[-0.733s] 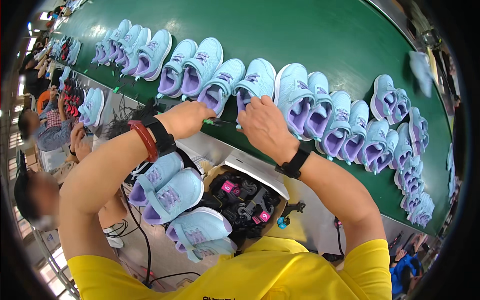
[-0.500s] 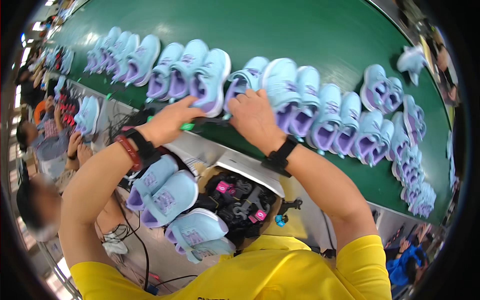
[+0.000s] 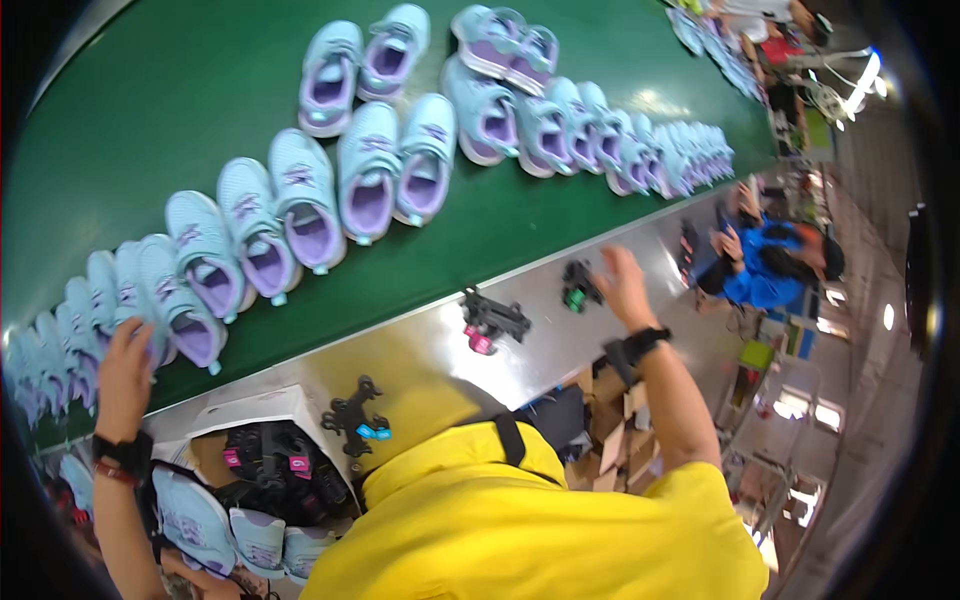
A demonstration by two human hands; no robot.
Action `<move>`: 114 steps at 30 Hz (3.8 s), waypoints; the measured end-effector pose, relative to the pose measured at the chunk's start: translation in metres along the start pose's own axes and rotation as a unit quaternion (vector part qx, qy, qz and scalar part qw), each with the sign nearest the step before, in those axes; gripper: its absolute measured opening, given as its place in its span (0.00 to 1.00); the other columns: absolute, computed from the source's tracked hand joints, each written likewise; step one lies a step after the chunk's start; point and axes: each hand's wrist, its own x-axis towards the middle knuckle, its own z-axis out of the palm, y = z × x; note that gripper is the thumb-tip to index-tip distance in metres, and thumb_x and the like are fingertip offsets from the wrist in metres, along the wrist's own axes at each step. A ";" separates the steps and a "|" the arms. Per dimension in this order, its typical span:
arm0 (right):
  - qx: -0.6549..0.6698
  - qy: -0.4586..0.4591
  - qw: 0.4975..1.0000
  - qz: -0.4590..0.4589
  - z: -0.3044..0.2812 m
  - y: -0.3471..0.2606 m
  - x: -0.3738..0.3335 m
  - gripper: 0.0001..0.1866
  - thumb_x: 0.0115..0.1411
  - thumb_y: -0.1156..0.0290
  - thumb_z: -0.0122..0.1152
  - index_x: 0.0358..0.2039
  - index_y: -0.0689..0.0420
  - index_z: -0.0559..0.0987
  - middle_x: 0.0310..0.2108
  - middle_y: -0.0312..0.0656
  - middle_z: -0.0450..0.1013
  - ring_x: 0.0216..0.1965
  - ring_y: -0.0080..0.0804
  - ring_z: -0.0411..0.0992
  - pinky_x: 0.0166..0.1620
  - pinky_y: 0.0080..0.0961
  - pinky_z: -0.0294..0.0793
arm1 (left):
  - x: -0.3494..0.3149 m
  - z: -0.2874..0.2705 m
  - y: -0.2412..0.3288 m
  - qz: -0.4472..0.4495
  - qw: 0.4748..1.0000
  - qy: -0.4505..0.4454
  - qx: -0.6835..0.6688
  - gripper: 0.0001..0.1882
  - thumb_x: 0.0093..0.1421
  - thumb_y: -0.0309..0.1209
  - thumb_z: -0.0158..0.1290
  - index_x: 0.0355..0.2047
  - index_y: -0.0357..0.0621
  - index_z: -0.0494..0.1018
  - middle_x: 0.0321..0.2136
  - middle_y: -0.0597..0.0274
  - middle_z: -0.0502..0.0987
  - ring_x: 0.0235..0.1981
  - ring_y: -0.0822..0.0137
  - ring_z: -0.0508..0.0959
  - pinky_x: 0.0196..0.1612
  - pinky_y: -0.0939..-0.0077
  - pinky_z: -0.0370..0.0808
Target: The person repeatedly picks up small plastic tags and attaches them to the tongue of light blue and purple children's shoes on a green conveyor belt. The person handles the shoes one at a time, placing tags inside the tongue area and then moving the shoes along the belt.
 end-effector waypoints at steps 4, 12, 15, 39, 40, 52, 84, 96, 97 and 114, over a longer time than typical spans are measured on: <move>-0.013 -0.180 0.983 -0.012 0.001 0.050 -0.017 0.30 0.37 0.76 0.74 0.44 0.54 0.74 0.41 0.45 0.71 0.48 0.48 0.66 0.49 0.38 0.68 | 0.033 0.005 0.028 -0.013 1.000 -0.011 0.013 0.30 0.45 0.17 0.59 0.51 0.39 0.64 0.51 0.53 0.67 0.44 0.47 0.74 0.44 0.60 0.74; 0.103 -0.198 0.973 0.054 0.004 0.077 -0.006 0.13 0.45 0.78 0.66 0.34 0.61 0.76 0.30 0.41 0.72 0.34 0.32 0.72 0.40 0.28 0.71 | 0.033 -0.011 0.039 0.085 0.996 -0.026 0.014 0.23 0.44 0.23 0.59 0.43 0.45 0.69 0.46 0.48 0.69 0.44 0.48 0.73 0.44 0.59 0.73; 0.288 -0.229 0.926 0.090 -0.021 -0.013 0.016 0.09 0.52 0.79 0.60 0.36 0.62 0.75 0.35 0.40 0.75 0.38 0.28 0.73 0.43 0.25 0.72 | 0.026 -0.004 0.034 0.133 0.990 -0.035 0.041 0.21 0.44 0.27 0.61 0.40 0.44 0.69 0.42 0.56 0.69 0.41 0.55 0.74 0.40 0.63 0.73; 0.533 -0.615 0.573 0.094 0.099 -0.429 -0.042 0.08 0.68 0.69 0.43 0.41 0.60 0.63 0.26 0.48 0.75 0.13 0.26 0.69 0.14 0.17 0.64 | 0.004 0.032 0.035 0.051 0.997 -0.016 -0.053 0.10 0.52 0.30 0.57 0.36 0.47 0.73 0.35 0.65 0.74 0.32 0.59 0.78 0.31 0.65 0.75; 0.533 -0.616 0.572 0.093 0.098 -0.429 -0.044 0.08 0.68 0.69 0.43 0.41 0.60 0.63 0.26 0.48 0.75 0.13 0.26 0.69 0.14 0.17 0.64 | 0.004 0.032 0.035 0.052 0.997 -0.012 -0.054 0.10 0.52 0.30 0.57 0.36 0.47 0.73 0.35 0.65 0.74 0.31 0.59 0.78 0.31 0.65 0.75; 0.377 -0.580 0.696 -0.190 0.094 -0.449 -0.039 0.12 0.65 0.66 0.48 0.35 0.63 0.69 0.19 0.42 0.73 0.18 0.26 0.69 0.26 0.32 0.68 | 0.012 0.025 0.032 0.072 0.995 -0.058 -0.024 0.14 0.51 0.28 0.56 0.40 0.48 0.72 0.36 0.63 0.74 0.31 0.59 0.78 0.30 0.65 0.74; 0.018 -0.108 0.714 -0.692 0.127 -0.475 0.049 0.03 0.47 0.67 0.61 0.22 0.50 0.78 0.23 0.35 0.70 0.39 0.32 0.66 0.45 0.30 0.60 | -0.009 0.018 0.058 -0.155 0.975 -0.049 -0.154 0.17 0.52 0.22 0.44 0.41 0.42 0.76 0.32 0.47 0.76 0.37 0.46 0.76 0.41 0.56 0.72; 0.193 -0.019 0.779 -0.596 0.130 -0.448 0.040 0.10 0.48 0.67 0.60 0.32 0.53 0.78 0.36 0.37 0.70 0.45 0.35 0.67 0.59 0.36 0.58 | -0.013 0.019 0.040 -0.147 0.986 0.014 -0.080 0.17 0.50 0.18 0.47 0.41 0.44 0.72 0.49 0.46 0.69 0.41 0.42 0.75 0.41 0.57 0.74; 0.156 -0.015 0.784 -0.600 0.132 -0.452 0.039 0.09 0.48 0.67 0.59 0.32 0.53 0.78 0.35 0.38 0.70 0.45 0.35 0.67 0.59 0.38 0.58 | -0.012 0.015 0.040 -0.132 0.988 0.017 -0.080 0.18 0.50 0.17 0.47 0.42 0.44 0.72 0.49 0.46 0.69 0.40 0.42 0.76 0.40 0.57 0.74; 0.127 0.043 0.990 0.044 -0.015 0.000 0.024 0.20 0.48 0.74 0.68 0.43 0.59 0.75 0.38 0.47 0.73 0.40 0.42 0.73 0.37 0.35 0.74 | 0.037 -0.006 0.079 -0.048 0.998 -0.044 0.015 0.22 0.52 0.18 0.49 0.49 0.42 0.68 0.50 0.51 0.70 0.45 0.47 0.75 0.45 0.61 0.74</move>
